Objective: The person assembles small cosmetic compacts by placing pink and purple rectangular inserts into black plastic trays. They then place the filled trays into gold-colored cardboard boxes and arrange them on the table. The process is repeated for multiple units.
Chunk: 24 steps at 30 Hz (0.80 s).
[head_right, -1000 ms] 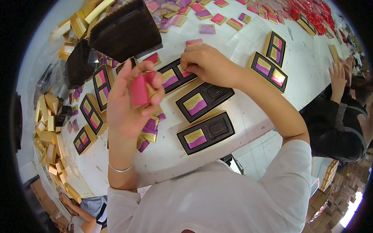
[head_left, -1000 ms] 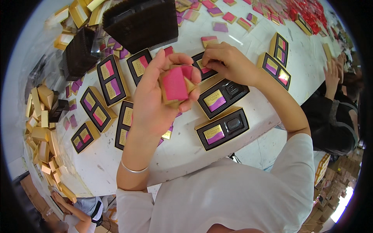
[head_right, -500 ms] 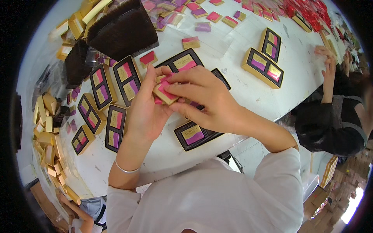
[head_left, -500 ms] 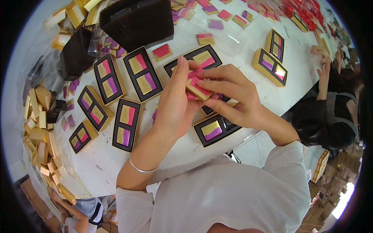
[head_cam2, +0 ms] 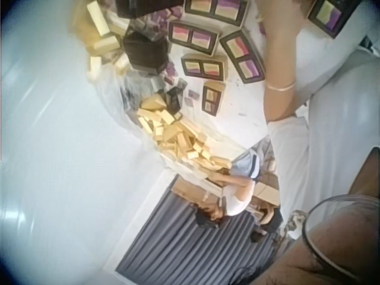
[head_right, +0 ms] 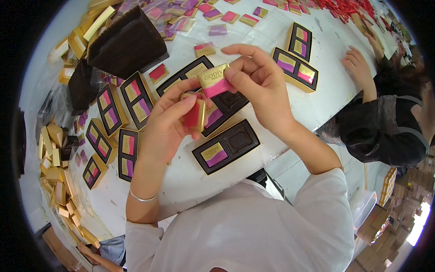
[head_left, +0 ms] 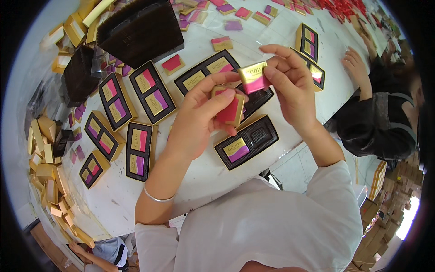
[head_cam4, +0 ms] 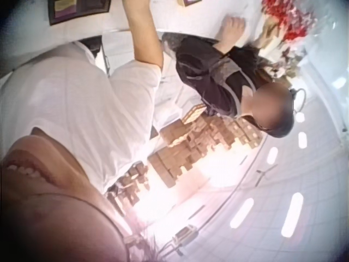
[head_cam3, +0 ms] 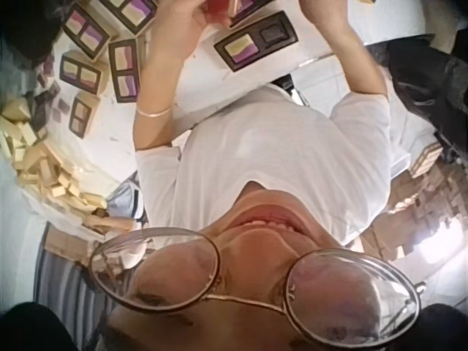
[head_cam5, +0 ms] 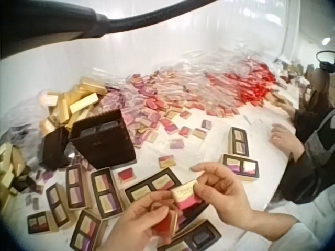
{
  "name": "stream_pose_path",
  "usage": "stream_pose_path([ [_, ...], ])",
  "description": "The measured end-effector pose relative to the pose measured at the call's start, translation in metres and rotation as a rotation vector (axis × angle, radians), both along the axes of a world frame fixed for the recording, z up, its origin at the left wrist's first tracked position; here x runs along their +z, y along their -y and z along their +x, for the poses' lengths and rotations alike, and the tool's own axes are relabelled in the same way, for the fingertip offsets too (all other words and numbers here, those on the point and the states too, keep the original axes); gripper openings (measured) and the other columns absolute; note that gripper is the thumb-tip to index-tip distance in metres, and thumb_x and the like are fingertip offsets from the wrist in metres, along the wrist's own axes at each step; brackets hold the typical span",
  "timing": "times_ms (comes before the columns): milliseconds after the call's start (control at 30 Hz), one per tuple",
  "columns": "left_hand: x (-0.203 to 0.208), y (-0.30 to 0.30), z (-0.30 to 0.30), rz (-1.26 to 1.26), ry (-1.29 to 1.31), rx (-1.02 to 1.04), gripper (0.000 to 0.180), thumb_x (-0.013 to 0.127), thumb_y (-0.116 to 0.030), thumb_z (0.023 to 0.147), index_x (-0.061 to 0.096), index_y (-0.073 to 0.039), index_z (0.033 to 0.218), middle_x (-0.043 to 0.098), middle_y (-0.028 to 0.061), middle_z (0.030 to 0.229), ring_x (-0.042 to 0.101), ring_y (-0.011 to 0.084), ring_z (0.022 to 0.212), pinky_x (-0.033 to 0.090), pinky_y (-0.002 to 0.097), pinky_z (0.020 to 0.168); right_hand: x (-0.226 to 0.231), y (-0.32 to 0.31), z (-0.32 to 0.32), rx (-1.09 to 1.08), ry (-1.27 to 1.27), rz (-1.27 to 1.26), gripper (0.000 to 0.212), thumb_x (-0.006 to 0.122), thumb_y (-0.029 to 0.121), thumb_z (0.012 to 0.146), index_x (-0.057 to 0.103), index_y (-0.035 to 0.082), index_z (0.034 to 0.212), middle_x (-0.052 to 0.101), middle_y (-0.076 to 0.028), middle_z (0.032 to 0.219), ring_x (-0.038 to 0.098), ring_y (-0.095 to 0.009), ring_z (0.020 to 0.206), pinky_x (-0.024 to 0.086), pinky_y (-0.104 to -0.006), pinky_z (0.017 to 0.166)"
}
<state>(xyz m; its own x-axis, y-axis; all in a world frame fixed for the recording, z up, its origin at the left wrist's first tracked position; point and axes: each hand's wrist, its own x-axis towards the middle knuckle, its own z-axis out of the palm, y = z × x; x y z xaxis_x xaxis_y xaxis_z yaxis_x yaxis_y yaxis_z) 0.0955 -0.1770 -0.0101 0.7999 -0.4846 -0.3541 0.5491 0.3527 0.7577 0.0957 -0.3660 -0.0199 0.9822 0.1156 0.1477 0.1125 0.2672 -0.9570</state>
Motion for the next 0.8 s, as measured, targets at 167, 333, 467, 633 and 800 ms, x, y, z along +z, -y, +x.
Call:
stream_pose_path([
  [167,-0.012,-0.003,-0.001,0.149,0.156,-0.168,0.014,0.056,-0.017,0.089,0.056,-0.003,0.087,0.057,0.0045,0.066,0.044,0.0055,0.041,0.028,0.0191,0.035,-0.003,0.004,-0.017,0.065,0.224,-0.519,0.024,0.058,0.002,0.085,0.06,0.002,0.109,0.056,-0.009,0.098,0.056,-0.013,0.086,0.046,-0.0259,0.074],
  [333,-0.01,-0.004,0.0,0.162,0.097,-0.244,0.019,0.059,-0.022,0.089,0.058,-0.003,0.089,0.056,0.0014,0.063,0.042,0.0035,0.043,0.028,0.0187,0.036,-0.002,0.021,-0.012,0.131,0.59,-0.846,0.038,0.07,0.014,0.073,0.065,0.006,0.109,0.056,-0.011,0.103,0.056,-0.023,0.086,0.047,-0.0305,0.068],
  [467,-0.003,-0.008,0.003,0.338,0.193,-0.062,0.021,0.058,-0.024,0.09,0.059,-0.004,0.096,0.055,0.0004,0.063,0.042,0.0029,0.045,0.029,0.0188,0.036,-0.013,0.04,0.005,0.247,0.453,-0.857,0.031,0.07,0.011,0.073,0.068,0.011,0.104,0.052,-0.007,0.099,0.051,-0.02,0.087,0.043,-0.03,0.073],
  [633,0.0,-0.016,0.009,0.105,0.163,0.067,0.026,0.048,-0.024,0.094,0.055,-0.005,0.11,0.056,0.0025,0.071,0.044,0.0045,0.045,0.026,0.0169,0.033,-0.025,0.046,0.015,0.347,0.346,-0.868,0.025,0.071,0.008,0.073,0.071,0.011,0.098,0.044,-0.006,0.097,0.043,-0.019,0.094,0.037,-0.0301,0.082],
  [800,-0.003,-0.016,0.008,0.004,0.121,0.041,0.028,0.046,-0.026,0.095,0.052,-0.005,0.112,0.057,0.0048,0.077,0.05,0.0066,0.053,0.029,0.017,0.036,-0.035,0.032,0.012,0.289,0.222,-0.802,0.023,0.07,0.005,0.074,0.069,0.009,0.096,0.041,-0.007,0.098,0.042,-0.019,0.095,0.039,-0.0296,0.08],
])
